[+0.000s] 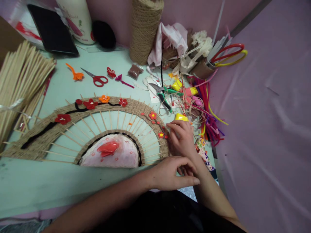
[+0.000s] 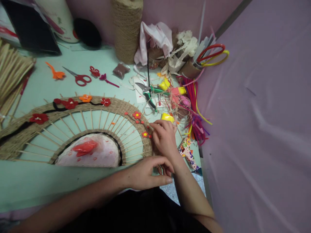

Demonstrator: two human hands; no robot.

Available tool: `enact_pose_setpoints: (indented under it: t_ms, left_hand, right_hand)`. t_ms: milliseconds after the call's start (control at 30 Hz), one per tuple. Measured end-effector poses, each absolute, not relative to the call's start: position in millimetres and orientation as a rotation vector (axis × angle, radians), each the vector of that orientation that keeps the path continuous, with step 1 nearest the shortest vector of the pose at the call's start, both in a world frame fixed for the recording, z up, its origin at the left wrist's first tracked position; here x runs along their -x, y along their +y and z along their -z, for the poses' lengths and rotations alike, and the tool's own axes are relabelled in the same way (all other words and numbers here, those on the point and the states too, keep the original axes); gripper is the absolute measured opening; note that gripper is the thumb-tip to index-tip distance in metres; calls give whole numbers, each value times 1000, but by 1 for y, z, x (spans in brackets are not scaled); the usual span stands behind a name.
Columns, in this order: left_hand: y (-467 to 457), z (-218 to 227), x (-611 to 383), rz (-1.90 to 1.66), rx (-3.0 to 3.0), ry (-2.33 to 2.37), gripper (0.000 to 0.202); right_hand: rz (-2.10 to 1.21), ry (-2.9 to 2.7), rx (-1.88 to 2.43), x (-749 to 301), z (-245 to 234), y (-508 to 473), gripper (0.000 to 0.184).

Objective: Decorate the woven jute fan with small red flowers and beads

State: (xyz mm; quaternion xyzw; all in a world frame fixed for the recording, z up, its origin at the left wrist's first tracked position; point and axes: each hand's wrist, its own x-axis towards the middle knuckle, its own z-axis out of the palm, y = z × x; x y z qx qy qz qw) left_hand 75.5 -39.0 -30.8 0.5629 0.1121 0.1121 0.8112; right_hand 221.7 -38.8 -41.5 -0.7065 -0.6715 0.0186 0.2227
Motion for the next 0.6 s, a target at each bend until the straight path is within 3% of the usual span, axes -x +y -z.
enact_pose_setpoints:
  t_ms: [367, 600]
  left_hand:
    - [-45, 27, -75, -28, -1288, 58, 27]
    - [-26, -17, -17, -170, -1723, 163, 21]
  right_hand:
    - [-35, -1578, 2013, -233, 14, -84, 16]
    - [-261, -1789, 1793, -185, 0, -69, 15]
